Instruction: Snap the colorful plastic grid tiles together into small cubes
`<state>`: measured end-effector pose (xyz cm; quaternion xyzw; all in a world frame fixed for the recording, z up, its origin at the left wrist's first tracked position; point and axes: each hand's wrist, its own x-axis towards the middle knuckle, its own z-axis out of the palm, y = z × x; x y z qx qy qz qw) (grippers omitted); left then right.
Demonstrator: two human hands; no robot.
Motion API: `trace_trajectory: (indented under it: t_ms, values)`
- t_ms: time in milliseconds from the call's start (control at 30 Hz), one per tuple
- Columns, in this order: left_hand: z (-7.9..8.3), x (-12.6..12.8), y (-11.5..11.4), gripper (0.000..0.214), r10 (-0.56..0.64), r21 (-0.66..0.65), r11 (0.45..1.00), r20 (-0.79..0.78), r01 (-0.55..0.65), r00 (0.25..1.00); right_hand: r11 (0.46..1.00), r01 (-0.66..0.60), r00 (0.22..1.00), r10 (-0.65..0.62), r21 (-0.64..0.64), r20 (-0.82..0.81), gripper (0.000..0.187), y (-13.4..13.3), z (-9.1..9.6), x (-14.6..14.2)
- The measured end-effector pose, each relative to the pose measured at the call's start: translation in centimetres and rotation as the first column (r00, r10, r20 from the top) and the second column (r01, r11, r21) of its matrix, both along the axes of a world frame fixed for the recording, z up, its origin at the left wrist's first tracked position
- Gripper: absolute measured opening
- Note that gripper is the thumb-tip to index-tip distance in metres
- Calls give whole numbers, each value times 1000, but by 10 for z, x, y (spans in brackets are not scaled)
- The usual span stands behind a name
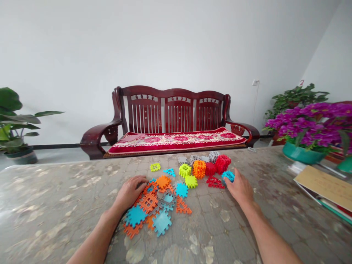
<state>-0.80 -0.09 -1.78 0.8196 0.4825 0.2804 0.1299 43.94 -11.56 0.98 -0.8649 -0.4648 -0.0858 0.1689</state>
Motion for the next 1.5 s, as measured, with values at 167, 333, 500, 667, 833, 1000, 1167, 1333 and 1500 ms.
trace_trajectory:
  t_ms: [167, 333, 500, 667, 833, 1000, 1167, 1333, 1500]
  values:
    - [6, 4, -5, 28, 15, 1, 1000, -8, -15, 1000, 1000, -4, 999, 3, 26, 52, 62, -4, 1, -3]
    - [14, 7, -10, 31, 30, -6, 1000, -22, -30, 999, 959, -128, 983, 89, 253, 159, 48, -7, 4, -13]
    - [16, 8, -14, 34, 11, -11, 1000, -30, -11, 999, 757, -526, 851, 461, 388, 252, 30, -5, 1, -41]
    - [15, 9, -16, 36, 5, -17, 1000, -56, -6, 998, 618, -695, 709, 673, 368, 209, 27, -7, 1, -91]
    - [15, 11, -17, 43, 9, -19, 1000, -71, -10, 997, 557, -779, 590, 807, 288, 35, 33, 1, 7, -147]
    - [11, 11, -14, 30, 6, -48, 999, 44, -4, 999, 532, -824, 535, 844, 194, -44, 32, 37, 18, -198]
    - [10, 11, -11, 22, -34, -72, 996, 126, 44, 991, 522, -853, 521, 851, -2, -64, 25, 76, 27, -233]
    - [14, 13, -12, 19, -30, -79, 996, 138, 41, 990, 548, -835, 543, 811, -44, -218, 20, 94, 30, -245]
    - [13, 12, -12, 21, -15, -103, 994, 172, 33, 985, 607, -792, 550, 756, 64, -355, 12, 102, 25, -243]
